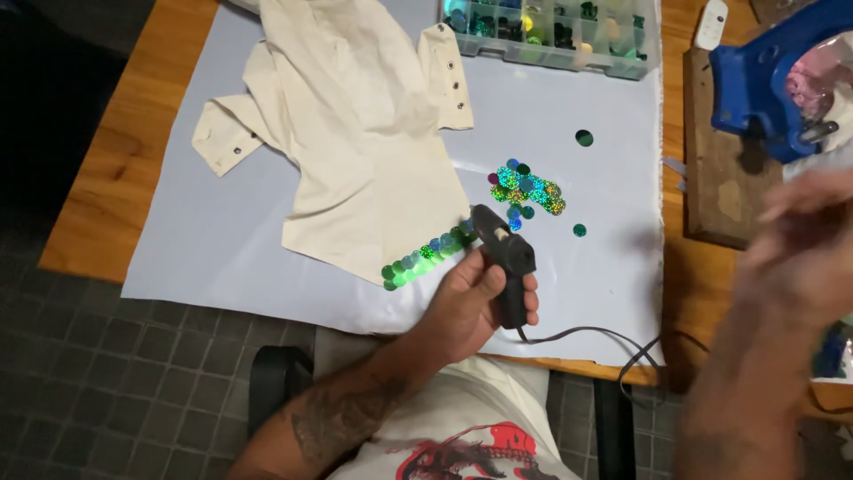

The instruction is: Applying sequins to a fabric garment using a hot glue gun.

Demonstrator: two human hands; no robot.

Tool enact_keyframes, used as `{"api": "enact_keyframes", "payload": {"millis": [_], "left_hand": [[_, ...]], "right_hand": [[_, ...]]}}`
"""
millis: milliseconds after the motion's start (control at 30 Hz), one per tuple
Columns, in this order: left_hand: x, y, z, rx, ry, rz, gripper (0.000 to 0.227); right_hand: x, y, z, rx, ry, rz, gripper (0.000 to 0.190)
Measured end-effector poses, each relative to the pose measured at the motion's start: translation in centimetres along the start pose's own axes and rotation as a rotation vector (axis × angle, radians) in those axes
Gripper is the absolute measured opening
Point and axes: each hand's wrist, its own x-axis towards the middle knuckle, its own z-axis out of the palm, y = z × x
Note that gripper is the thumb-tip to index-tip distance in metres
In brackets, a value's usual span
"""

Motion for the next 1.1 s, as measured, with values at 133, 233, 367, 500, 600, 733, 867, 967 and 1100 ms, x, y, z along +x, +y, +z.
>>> {"api": "enact_keyframes", "payload": {"millis": [133, 233, 367, 500, 600, 733, 867, 967, 1100], "left_hand": [[-0.8, -0.5, -0.4, 0.054, 0.028, -0.021, 0.049], [-1.7, -1.6, -0.5, 0.039, 0.012, 0.017, 0.044], [-3.2, -1.1, 1.6, 0.023, -0.003, 0.104, 0.041], [-4.6, -0.9, 1.2, 0.019, 0.07, 0.109, 0.049], [-6.0, -1.0, 0.5, -0.001, 0.131, 0.11, 0.045], [-6.8, 0.0, 0.0, -0.023, 0.122, 0.101, 0.044], [-7.1, 1.3, 0.7, 0.011, 0.112, 0.145, 0.05], [-7.5, 1.8, 1.1, 0.01, 0.1, 0.171, 0.048], [-7.4, 2.3, 1.2, -0.021, 0.067, 0.181, 0.052]], "right_hand": [[-11.8, -7.8, 4.8, -0.035, -0.17, 0.099, 0.02], [-15.9, -10.0, 7.2, -0.035, -0.397, 0.011, 0.02], [-18.6, -11.9, 8.4, -0.021, -0.404, 0.035, 0.015], [-20.2, -13.2, 9.3, -0.003, -0.427, 0.188, 0.018], [-20.1, -14.1, 9.9, -0.039, -0.478, 0.189, 0.014], [-19.2, -15.0, 11.3, -0.102, -0.572, 0.024, 0.008], [-20.2, -14.5, 12.5, 0.015, -0.528, 0.07, 0.011], [-20.2, -15.4, 13.3, -0.185, -0.532, -0.117, 0.007], [-20.2, -15.9, 14.0, -0.241, -0.566, -0.134, 0.011]]}}
